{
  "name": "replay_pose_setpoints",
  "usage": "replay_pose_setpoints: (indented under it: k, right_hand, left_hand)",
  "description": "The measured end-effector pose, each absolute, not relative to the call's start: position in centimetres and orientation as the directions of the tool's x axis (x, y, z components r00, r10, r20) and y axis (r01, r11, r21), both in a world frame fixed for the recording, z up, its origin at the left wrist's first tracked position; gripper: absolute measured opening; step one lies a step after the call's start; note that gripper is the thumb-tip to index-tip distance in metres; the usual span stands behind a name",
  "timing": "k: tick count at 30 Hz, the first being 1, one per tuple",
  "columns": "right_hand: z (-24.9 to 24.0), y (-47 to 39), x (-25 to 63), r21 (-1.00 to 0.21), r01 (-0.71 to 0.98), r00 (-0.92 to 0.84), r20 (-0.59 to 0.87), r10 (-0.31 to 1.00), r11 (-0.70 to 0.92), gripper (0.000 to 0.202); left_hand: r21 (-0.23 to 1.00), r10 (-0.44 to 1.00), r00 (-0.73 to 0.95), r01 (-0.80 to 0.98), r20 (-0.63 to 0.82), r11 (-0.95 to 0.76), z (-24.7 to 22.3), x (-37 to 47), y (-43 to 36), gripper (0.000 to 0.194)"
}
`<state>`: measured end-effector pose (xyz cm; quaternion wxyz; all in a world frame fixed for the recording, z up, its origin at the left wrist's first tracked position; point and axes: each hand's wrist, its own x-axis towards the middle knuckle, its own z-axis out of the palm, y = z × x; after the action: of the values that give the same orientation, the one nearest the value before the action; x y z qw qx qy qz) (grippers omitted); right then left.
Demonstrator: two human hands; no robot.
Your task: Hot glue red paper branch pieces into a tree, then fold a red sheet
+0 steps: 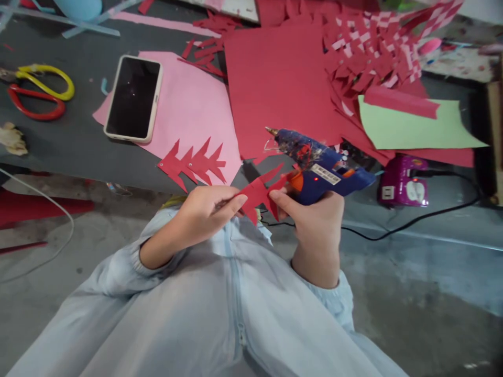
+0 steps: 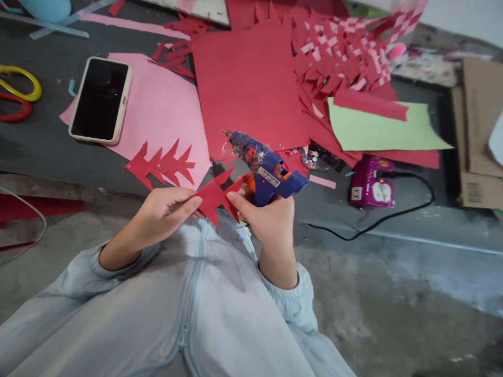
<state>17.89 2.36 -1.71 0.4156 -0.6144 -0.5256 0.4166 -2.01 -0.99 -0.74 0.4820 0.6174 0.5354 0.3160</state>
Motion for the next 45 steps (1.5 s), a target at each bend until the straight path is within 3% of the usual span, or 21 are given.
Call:
replay_pose_setpoints:
  k: [4,8,14,21,26,32,37,45]
  right_hand:
    - [-1.3,2.5,18.1,-0.949,0.303,0.060,-0.068,0.996,-0.083,0.019]
    - [-0.5,2.6,18.5,-0.943,0.318,0.059,-0.089,0.994,-0.103,0.026]
    - [0.2,2.8,18.6,-0.849,0.515,-0.048,-0.168,0.985,-0.119,0.034]
    - [1.0,3.2,17.6,-0.674,0.736,-0.191,-0.302,0.934,-0.068,0.048]
    - [1.5,3.8,17.0,-0.603,0.797,-0.256,-0.396,0.882,-0.040,0.056]
    - [2.2,4.0,16.3,-0.565,0.824,-0.310,-0.393,0.866,0.038,0.059]
    - [2.8,4.2,15.8,-0.499,0.862,-0.304,-0.378,0.874,0.083,0.059]
    - [3.7,4.3,15.1,-0.437,0.899,-0.242,-0.439,0.865,0.029,0.053]
  left_hand:
    - [0.847,0.938,0.339,0.473,0.077,-0.240,-0.6,-3.4,-1.7,0.034]
    - [0.754,0.847,0.526,0.524,0.081,-0.397,-0.4,-5.0,-2.5,0.032]
    - [0.598,0.820,0.547,0.604,0.169,-0.527,-0.6,-6.0,-2.6,0.034]
    - [0.470,0.807,0.513,0.658,0.292,-0.588,-1.8,-6.5,-1.9,0.024]
    - [0.448,0.803,0.503,0.666,0.321,-0.596,-2.2,-6.6,-1.6,0.024]
    - [0.418,0.807,0.499,0.690,0.316,-0.590,-2.9,-6.6,-1.3,0.024]
    - [0.453,0.819,0.494,0.683,0.292,-0.573,-3.5,-6.8,-1.0,0.020]
    - [0.511,0.828,0.470,0.653,0.306,-0.559,-3.4,-6.8,-0.8,0.021]
